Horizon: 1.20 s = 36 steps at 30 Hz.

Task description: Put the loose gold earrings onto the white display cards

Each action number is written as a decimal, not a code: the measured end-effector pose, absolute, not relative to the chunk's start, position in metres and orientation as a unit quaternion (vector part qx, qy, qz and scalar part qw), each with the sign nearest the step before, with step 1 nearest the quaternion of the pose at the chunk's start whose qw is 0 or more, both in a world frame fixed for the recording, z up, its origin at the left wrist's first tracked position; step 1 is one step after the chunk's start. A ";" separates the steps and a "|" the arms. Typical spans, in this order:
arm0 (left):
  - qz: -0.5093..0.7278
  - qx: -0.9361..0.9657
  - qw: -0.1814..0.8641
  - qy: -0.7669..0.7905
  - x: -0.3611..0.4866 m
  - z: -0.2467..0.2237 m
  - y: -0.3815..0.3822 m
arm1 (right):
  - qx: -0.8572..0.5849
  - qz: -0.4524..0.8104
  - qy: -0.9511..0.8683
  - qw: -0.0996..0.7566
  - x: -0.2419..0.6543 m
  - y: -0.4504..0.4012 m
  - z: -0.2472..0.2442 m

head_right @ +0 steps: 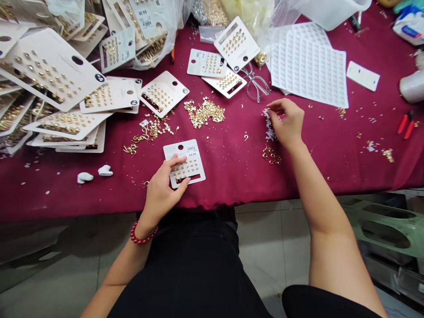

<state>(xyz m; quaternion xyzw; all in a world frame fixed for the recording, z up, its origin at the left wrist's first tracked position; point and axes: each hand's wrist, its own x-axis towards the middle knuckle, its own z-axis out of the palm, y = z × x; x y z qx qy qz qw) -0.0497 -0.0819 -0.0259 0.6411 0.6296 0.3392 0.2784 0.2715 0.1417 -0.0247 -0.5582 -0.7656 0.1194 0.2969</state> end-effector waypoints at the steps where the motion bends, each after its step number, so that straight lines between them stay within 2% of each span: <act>1: 0.340 0.641 0.278 0.630 -0.050 -0.026 -0.082 | -0.565 0.124 -0.758 0.303 0.271 0.140 -0.024; 6: 0.344 0.643 0.273 0.628 -0.049 -0.026 -0.082 | -0.577 0.142 -0.741 0.312 0.271 0.137 -0.024; 10: 0.342 0.648 0.270 0.625 -0.050 -0.027 -0.081 | -0.558 0.159 -0.727 0.368 0.274 0.137 -0.032; 18: 0.343 0.652 0.263 0.623 -0.050 -0.027 -0.082 | -0.502 0.345 -0.662 0.437 0.249 0.114 -0.020; 23: 0.344 0.653 0.260 0.622 -0.050 -0.028 -0.081 | -0.447 0.378 -0.696 0.416 0.204 0.070 -0.003; 29: 0.350 0.655 0.255 0.619 -0.051 -0.028 -0.081 | -0.445 0.368 -0.723 0.379 0.183 0.056 -0.012; 36: 0.348 0.656 0.261 0.616 -0.051 -0.028 -0.081 | -0.389 0.439 -0.734 0.342 0.151 0.014 -0.004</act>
